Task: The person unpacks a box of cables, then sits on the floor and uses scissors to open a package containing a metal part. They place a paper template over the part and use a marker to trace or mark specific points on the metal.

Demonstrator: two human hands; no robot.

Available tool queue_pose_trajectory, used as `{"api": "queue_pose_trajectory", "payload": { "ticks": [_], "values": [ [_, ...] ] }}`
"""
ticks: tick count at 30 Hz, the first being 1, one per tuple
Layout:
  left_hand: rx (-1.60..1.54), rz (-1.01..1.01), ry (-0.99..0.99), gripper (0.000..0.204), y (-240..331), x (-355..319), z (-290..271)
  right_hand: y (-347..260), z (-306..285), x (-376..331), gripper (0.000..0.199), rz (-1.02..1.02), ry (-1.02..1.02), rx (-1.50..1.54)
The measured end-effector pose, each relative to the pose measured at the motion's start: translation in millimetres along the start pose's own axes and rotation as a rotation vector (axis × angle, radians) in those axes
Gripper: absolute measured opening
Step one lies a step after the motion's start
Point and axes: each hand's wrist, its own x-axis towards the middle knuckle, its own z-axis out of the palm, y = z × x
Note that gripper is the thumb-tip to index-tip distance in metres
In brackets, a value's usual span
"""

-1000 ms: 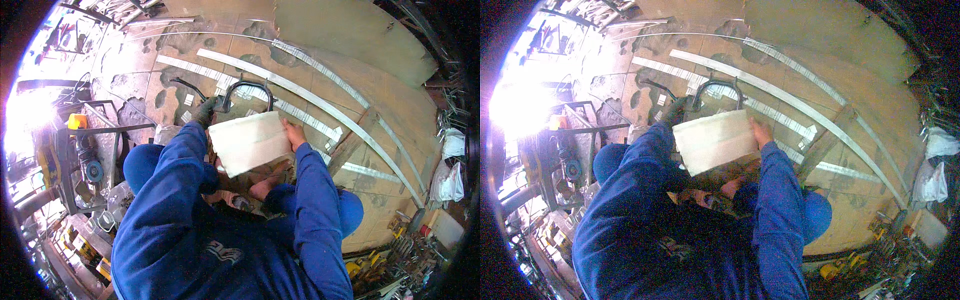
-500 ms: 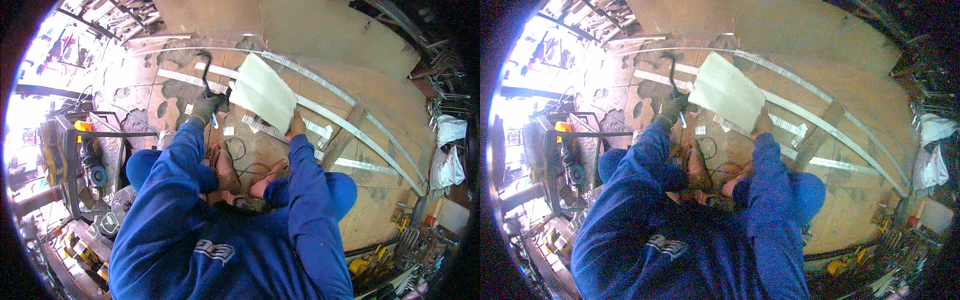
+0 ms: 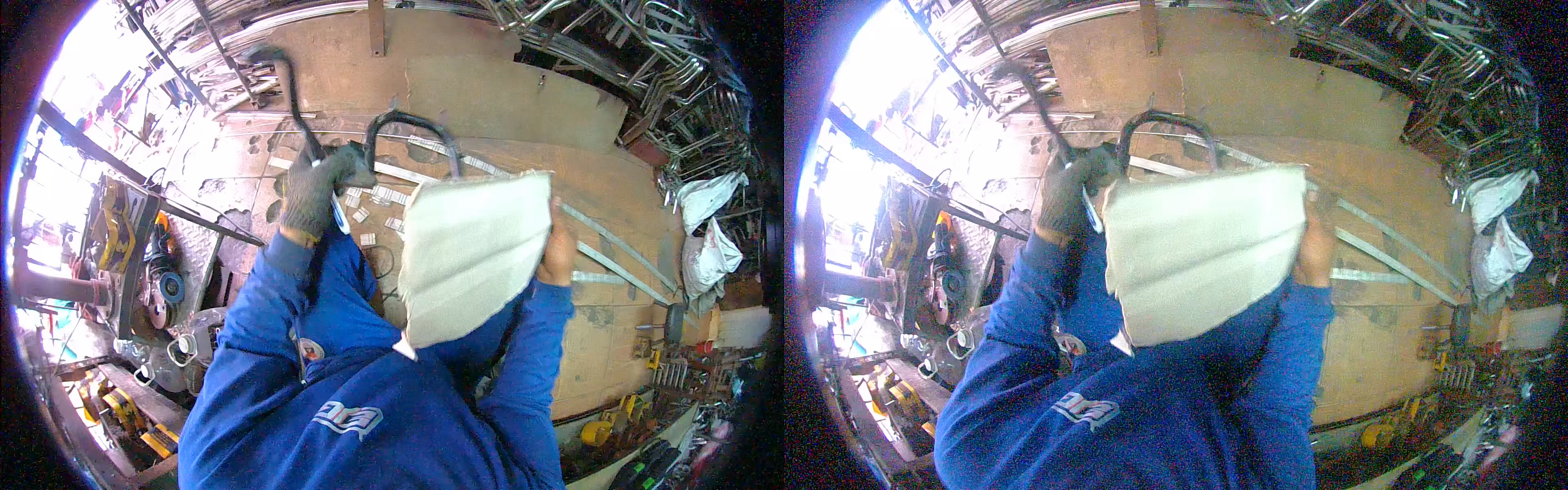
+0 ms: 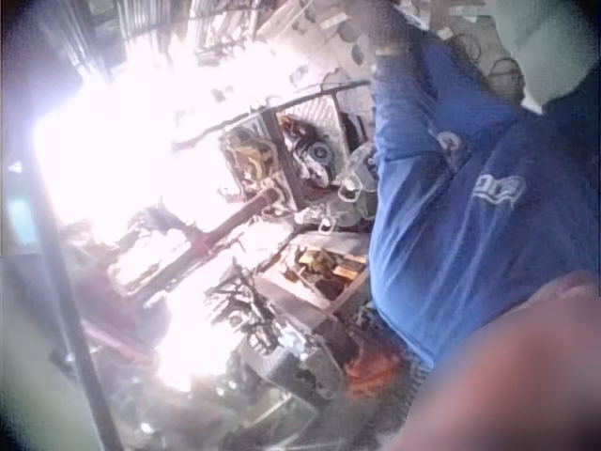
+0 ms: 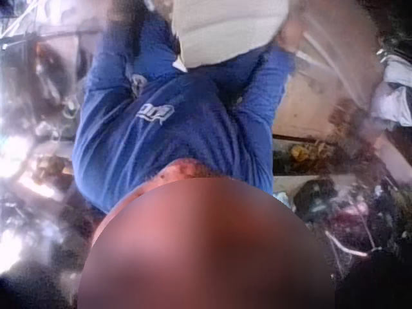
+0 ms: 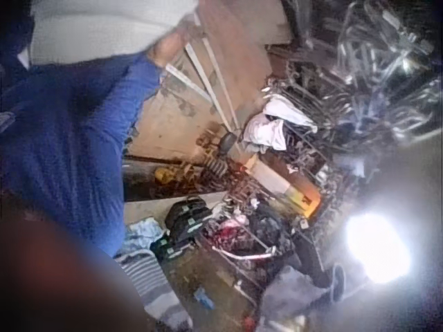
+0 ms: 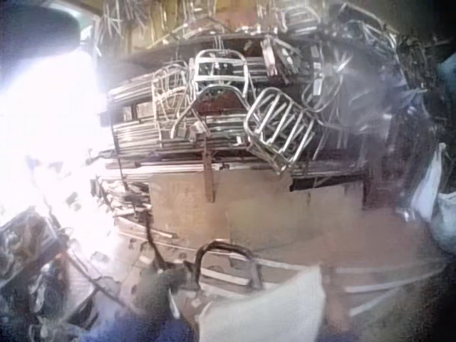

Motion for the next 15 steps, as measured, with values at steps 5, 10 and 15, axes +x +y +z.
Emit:
{"api": "queue_pose_trajectory", "payload": {
  "ticks": [5,10,15],
  "values": [
    [-0.578,-0.166,-0.136,0.017,-17,-91,11,-41,-26,-70,0.047,-0.183,0.202,-0.304],
    [-0.673,-0.264,-0.283,0.030,-91,-140,6,17,-49,-153,0.044,-0.157,0.405,-0.634],
    [-0.417,-0.514,-0.172,0.032,-125,-173,7,37,-45,-204,0.040,-0.081,0.540,-0.785]
  ]
}}
